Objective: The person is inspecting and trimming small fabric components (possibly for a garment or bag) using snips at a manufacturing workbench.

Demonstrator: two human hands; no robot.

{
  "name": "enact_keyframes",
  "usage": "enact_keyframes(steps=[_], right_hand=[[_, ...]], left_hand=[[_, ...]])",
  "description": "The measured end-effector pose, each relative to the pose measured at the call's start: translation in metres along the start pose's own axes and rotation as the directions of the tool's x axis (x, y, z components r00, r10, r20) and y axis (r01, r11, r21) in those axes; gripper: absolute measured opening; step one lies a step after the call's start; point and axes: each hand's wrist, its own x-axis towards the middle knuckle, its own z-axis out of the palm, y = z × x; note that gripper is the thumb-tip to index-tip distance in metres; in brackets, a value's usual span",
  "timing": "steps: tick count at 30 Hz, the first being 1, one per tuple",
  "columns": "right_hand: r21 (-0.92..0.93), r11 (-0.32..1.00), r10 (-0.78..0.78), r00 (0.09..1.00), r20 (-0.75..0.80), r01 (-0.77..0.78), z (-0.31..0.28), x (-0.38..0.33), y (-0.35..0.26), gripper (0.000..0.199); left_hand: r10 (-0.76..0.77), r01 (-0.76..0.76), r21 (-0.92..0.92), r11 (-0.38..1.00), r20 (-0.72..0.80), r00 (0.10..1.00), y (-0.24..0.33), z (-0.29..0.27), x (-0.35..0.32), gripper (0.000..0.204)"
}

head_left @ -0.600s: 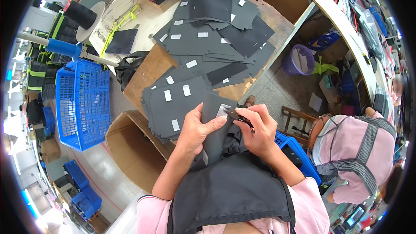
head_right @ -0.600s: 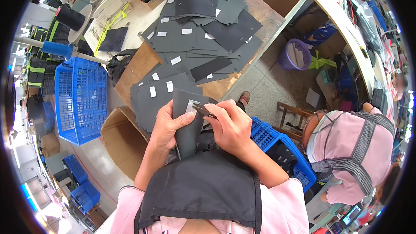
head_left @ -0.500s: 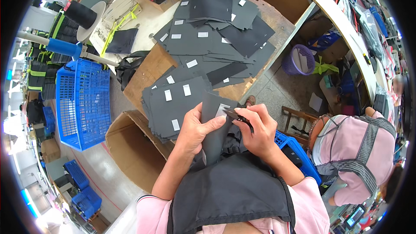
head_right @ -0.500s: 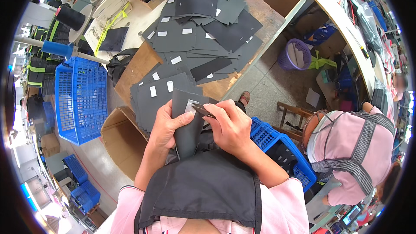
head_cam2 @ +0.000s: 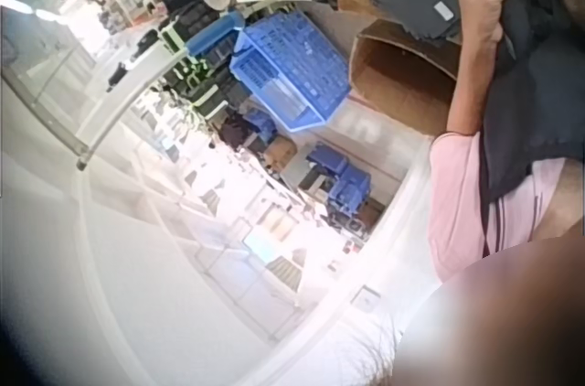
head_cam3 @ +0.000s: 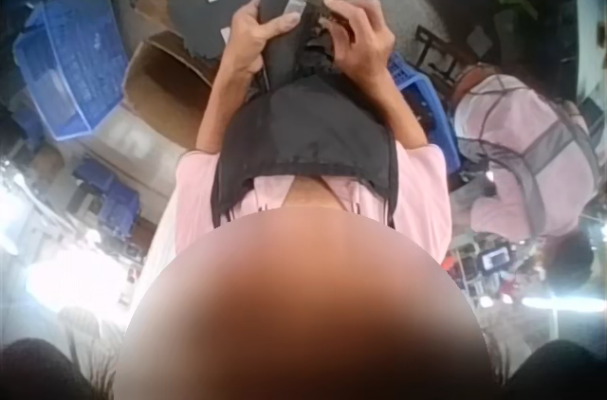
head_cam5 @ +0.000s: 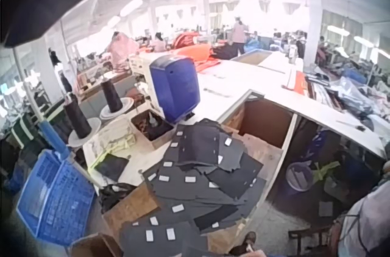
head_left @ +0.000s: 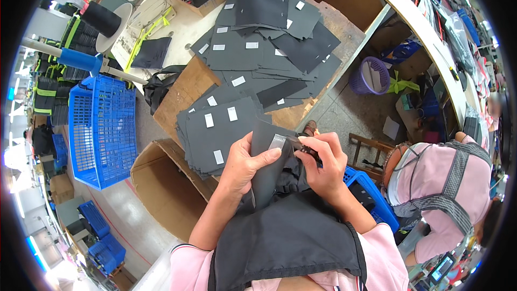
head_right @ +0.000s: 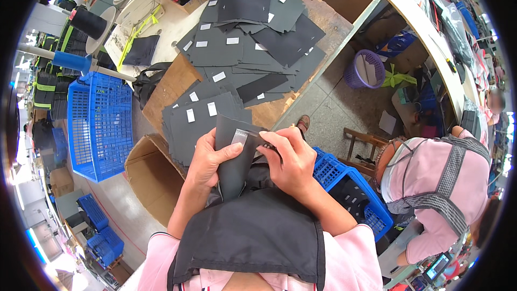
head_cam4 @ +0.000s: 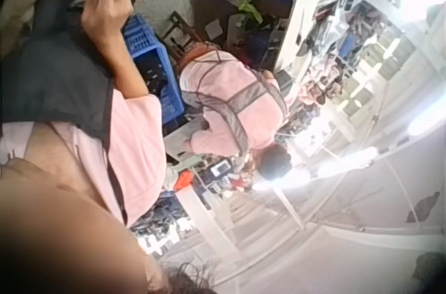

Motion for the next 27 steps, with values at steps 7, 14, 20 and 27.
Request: enact_keyframes(steps=[7, 14, 20, 27], right_hand=[[0.257, 0.925, 0.265, 0.959, 0.097, -0.281, -0.014, 0.008, 0.018, 0.028], [0.348, 0.772, 0.142, 0.678, 0.722, -0.532, -0.021, 0.041, 0.082, 0.022], [0.475, 0.308, 0.187, 0.542, 0.819, -0.824, -0.015, 0.060, 0.073, 0.017], [0.456, 0.841, 0.203, 0.951, 0.234, -0.292, 0.026, 0.060, 0.067, 0.025]], left_hand=[[-0.045, 0.044, 0.052, 0.998, 0.034, 0.998, -0.002, -0.006, 0.009, 0.028], [0.145, -0.133, 0.204, 0.970, -0.044, 0.989, -0.011, 0.011, 0.037, 0.027], [-0.021, 0.027, -0.087, 0.996, 0.076, 0.997, 0.009, 0.022, 0.037, 0.036], [0.057, -0.057, 0.005, 0.998, -0.258, 0.964, 0.018, 0.027, 0.040, 0.021]])
